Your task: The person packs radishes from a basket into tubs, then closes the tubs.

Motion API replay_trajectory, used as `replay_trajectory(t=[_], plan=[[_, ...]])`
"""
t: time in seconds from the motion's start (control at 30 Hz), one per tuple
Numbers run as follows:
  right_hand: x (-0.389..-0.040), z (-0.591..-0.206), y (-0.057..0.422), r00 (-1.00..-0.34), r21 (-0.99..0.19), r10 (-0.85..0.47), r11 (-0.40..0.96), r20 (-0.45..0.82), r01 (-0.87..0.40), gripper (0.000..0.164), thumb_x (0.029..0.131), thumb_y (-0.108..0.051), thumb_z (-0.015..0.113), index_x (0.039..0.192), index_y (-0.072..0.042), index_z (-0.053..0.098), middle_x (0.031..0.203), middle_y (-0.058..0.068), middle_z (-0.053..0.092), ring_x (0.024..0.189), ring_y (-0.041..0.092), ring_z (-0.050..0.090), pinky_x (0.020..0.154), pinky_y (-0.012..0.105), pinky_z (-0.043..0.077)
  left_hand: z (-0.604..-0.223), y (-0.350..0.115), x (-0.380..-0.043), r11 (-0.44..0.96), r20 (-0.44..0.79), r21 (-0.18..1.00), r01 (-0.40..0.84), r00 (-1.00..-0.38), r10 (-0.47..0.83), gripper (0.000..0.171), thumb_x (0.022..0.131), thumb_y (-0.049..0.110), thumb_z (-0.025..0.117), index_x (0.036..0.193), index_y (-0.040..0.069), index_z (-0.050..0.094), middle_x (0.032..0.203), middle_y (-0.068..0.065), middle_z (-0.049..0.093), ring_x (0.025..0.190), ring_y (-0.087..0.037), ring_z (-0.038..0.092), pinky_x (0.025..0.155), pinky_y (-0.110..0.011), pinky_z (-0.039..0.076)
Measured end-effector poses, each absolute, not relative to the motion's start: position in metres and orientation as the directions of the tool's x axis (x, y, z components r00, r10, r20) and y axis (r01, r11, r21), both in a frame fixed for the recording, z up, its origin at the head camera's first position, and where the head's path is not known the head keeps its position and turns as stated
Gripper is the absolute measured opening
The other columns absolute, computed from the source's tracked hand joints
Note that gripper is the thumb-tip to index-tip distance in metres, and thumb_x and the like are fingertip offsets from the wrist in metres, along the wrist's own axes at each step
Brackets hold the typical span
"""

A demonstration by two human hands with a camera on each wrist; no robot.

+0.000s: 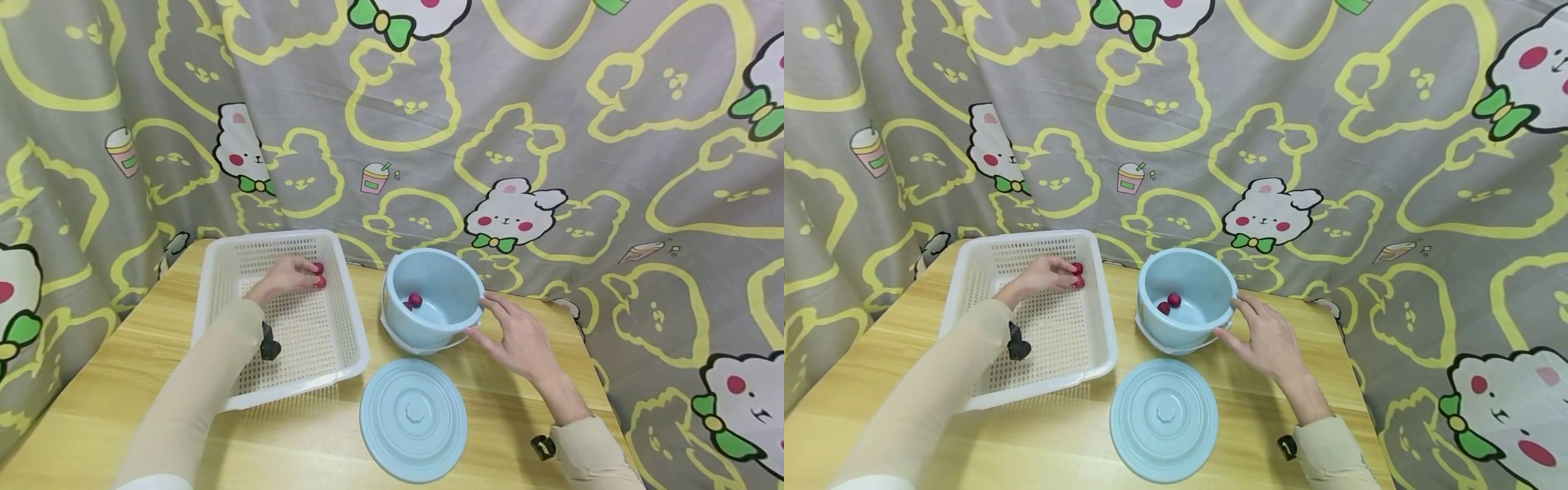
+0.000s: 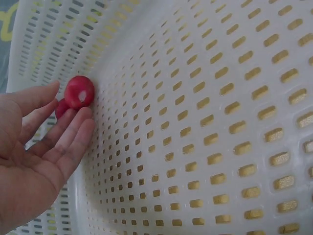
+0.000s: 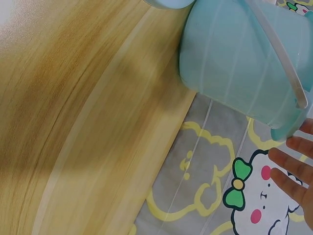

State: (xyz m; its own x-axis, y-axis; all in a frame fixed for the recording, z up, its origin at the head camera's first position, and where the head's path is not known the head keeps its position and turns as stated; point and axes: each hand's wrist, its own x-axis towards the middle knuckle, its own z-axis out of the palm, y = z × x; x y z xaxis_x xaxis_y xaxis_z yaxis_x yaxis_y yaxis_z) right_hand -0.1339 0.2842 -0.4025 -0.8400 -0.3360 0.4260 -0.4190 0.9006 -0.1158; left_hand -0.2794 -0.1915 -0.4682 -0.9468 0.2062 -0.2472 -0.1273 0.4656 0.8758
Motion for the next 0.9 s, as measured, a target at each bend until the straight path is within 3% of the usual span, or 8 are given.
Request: replay_trajectory(t=[0.27,0.53,0.9], plan=[[-0.135,-0.403,0.285,-0.845,-0.125,-0.33,0.901,0.421,-0.415,0.064,0.087,-0.052,0.082,0.135,-0.012,0.069,0.142,0.015,0.068,0.121,0.041,0.071,0.087,0.06,0.062,-0.465,-0.182,-0.274,0.515,-0.254,0.852,-0.096,-0.935,0.246,0.042,0.101,0.014,0.072,0.136,-0.006,0.064,0.129,-0.028,0.068,0.113,-0.038,0.074,0.099,-0.044,0.063],[-0.134,-0.402,0.284,-0.833,-0.118,-0.341,0.896,0.435,-0.428,0.064,0.086,-0.053,0.082,0.134,-0.013,0.069,0.142,0.012,0.069,0.12,0.039,0.072,0.085,0.058,0.063,-0.471,-0.18,-0.275,0.532,-0.238,0.842,-0.084,-0.944,0.229,0.037,0.097,0.01,0.076,0.128,-0.008,0.068,0.114,-0.02,0.073,0.09,-0.021,0.075,0.082,-0.032,0.066],[-0.135,-0.404,0.284,-0.831,-0.116,-0.342,0.895,0.439,-0.43,0.064,0.086,-0.052,0.082,0.135,-0.012,0.069,0.142,0.013,0.069,0.12,0.039,0.071,0.087,0.058,0.063,-0.462,-0.18,-0.27,0.542,-0.261,0.835,-0.096,-0.936,0.237,0.038,0.1,0.016,0.074,0.13,-0.005,0.067,0.122,-0.022,0.071,0.109,-0.032,0.074,0.097,-0.043,0.064]])
